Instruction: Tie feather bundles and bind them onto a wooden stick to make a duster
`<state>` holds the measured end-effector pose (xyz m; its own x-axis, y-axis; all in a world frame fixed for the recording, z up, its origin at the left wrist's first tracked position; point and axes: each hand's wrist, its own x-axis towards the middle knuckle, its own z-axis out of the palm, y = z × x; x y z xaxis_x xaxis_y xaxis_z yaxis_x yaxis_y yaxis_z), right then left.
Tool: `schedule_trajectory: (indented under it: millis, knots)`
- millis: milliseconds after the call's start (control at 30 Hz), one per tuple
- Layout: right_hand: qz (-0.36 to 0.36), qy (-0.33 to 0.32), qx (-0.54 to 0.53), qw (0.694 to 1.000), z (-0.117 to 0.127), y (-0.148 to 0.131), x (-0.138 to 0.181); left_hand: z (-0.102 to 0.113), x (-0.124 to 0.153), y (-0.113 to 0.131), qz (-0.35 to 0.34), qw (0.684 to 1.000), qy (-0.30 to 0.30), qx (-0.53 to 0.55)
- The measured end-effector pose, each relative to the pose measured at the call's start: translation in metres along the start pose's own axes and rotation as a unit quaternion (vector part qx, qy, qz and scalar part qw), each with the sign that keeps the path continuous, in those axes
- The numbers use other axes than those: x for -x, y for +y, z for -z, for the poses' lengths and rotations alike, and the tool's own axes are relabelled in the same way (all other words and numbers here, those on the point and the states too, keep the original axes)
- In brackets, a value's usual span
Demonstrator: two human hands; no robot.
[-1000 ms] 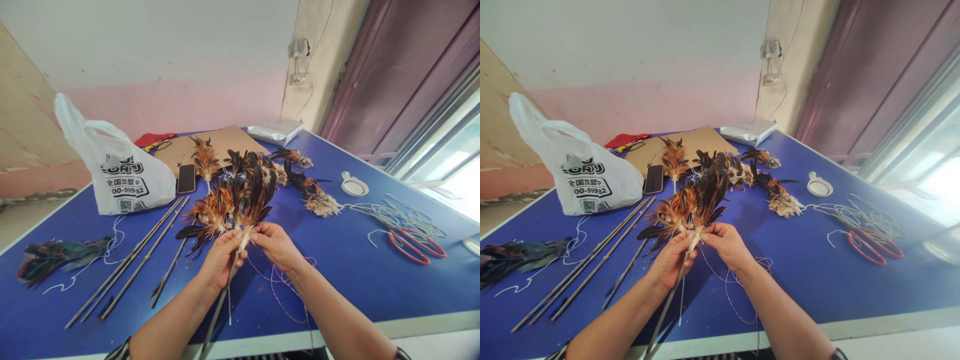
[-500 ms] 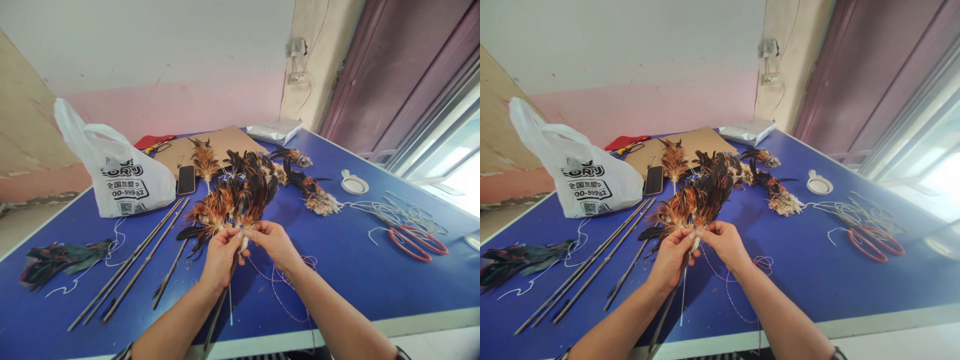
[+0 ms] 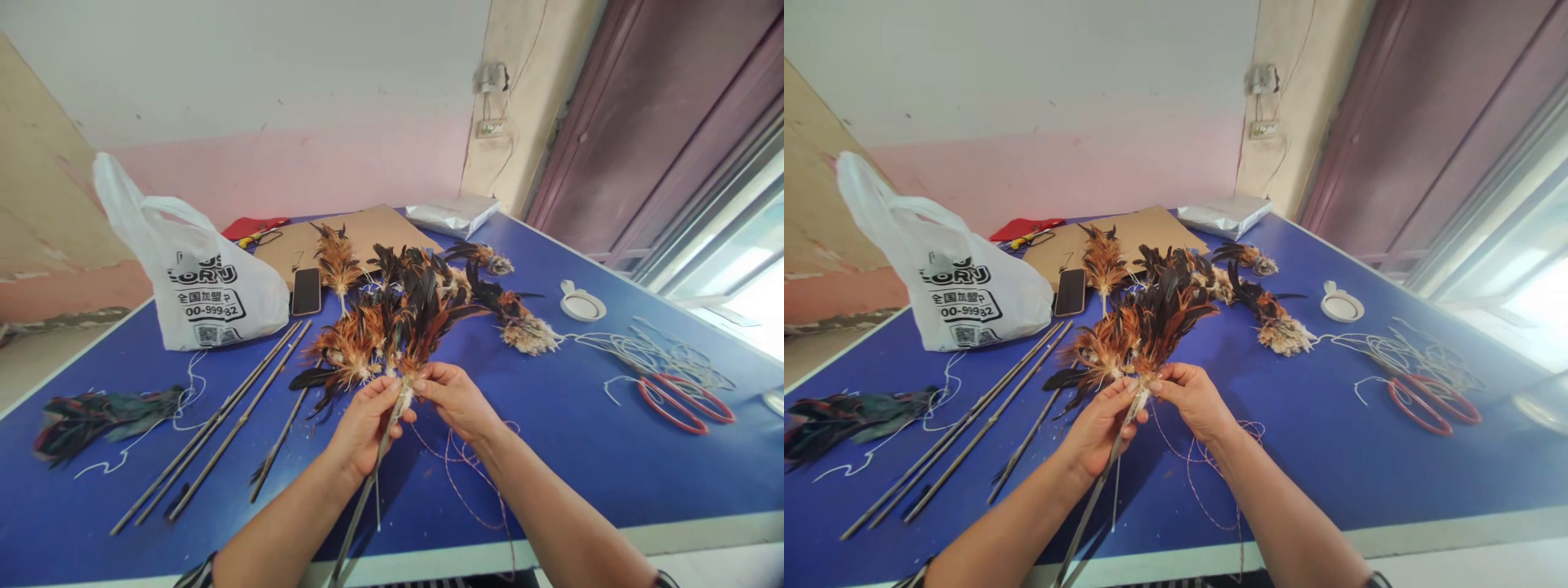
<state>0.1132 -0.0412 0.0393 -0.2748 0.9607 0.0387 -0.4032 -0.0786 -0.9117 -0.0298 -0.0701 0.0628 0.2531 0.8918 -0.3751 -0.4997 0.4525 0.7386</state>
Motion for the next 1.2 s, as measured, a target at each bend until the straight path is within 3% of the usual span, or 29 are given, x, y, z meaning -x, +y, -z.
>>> schedule_trajectory:
  millis: [100,300,700,967,1200]
  knots:
    - [0.007,0.009,0.032,0.999,0.001,-0.003,-0.001,0.001,-0.001,0.002,0.018,0.999,-0.009,0.026]
    - [0.014,0.089,0.158,0.983,-0.007,-0.014,0.003,-0.001,0.001,0.005,-0.078,0.996,0.024,-0.039]
    - [0.005,0.065,0.14,0.988,-0.008,-0.012,0.004,-0.009,0.009,0.001,-0.139,0.988,0.047,-0.056]
    - [0.015,0.045,0.132,0.99,-0.008,-0.021,0.007,-0.01,0.013,-0.003,-0.092,0.991,-0.02,-0.091]
    - [0.008,0.052,0.145,0.988,0.002,-0.02,0.009,-0.013,0.012,-0.007,-0.111,0.989,0.003,-0.098]
